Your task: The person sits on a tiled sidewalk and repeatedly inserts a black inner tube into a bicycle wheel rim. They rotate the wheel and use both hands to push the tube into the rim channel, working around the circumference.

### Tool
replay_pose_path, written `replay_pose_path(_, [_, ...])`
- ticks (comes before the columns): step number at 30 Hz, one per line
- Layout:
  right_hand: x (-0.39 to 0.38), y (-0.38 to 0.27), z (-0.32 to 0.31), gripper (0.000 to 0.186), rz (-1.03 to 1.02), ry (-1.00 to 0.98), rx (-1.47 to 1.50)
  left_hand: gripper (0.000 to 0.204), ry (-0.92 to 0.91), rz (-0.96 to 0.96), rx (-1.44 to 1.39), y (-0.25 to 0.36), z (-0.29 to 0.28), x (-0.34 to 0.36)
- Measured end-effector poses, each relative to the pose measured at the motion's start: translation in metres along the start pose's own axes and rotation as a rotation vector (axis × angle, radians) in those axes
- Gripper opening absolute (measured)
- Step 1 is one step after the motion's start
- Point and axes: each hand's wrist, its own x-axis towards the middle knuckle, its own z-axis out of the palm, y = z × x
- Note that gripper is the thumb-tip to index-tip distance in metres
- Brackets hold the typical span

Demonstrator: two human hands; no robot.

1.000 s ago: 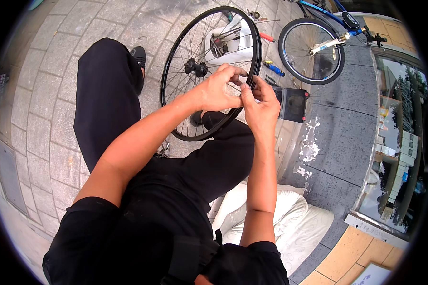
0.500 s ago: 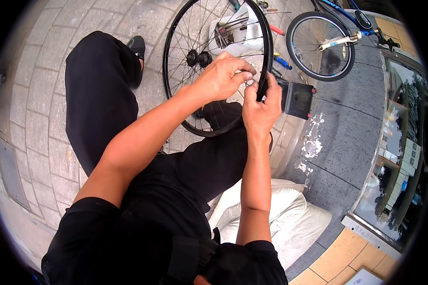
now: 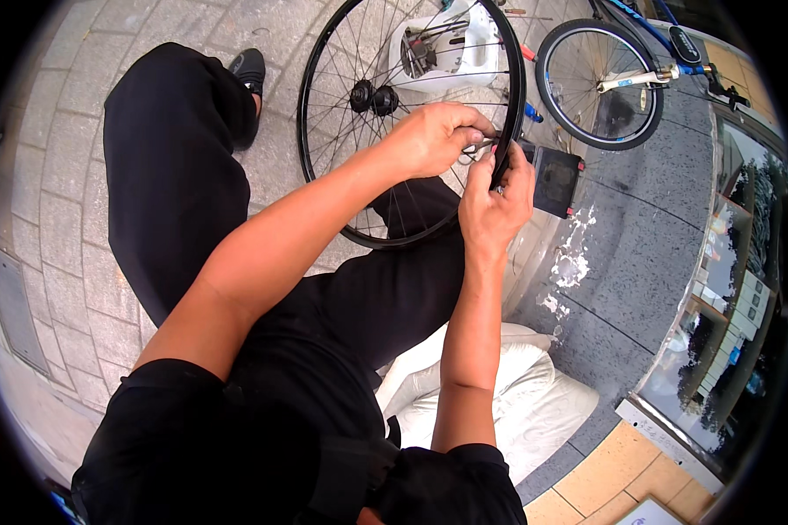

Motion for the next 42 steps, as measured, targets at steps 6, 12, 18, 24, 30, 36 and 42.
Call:
replay_pose_path(6, [-0.0007,0.0007,0.0000,0.036,-0.018,-0.003,-0.016,0.022,0.037,-0.045,0.051,0.0016,0.0066,0.0017])
replay_pose_path(12, [-0.0031,0.0043,-0.0008,0.037,-0.019,-0.010,-0.011,0.022,0.026,-0.021,0.099,-0.0008,0.0072,0.0042])
replay_pose_path(18, [-0.0045,0.0025,-0.0034,0.037,0.010,-0.022,0.025,0.023,-0.030,-0.069,0.108,0.0001,0.0054,0.0044])
replay_pose_path(24, [-0.0041,0.0047,-0.0029,0.038,-0.032,-0.011,0.021,0.024,-0.043,-0.068,0.003,-0.0039,0.0058,0.0033])
replay_pose_path(30, [-0.0032,0.0035,-0.0035,0.038,-0.001,-0.020,0.039,0.024,-0.026,-0.028,0.016,-0.0055,0.0059,0.0029])
replay_pose_path(36, [-0.0040,0.0057,-0.0020,0.038,-0.010,-0.012,0.043,0.024,-0.025,0.022,0.104,-0.0060,0.0041,0.0026])
replay_pose_path(42, [-0.0040,0.0067,-0.0026,0.038,-0.030,-0.009,0.014,0.023,-0.029,-0.006,0.060,-0.0031,0.0057,0.0032])
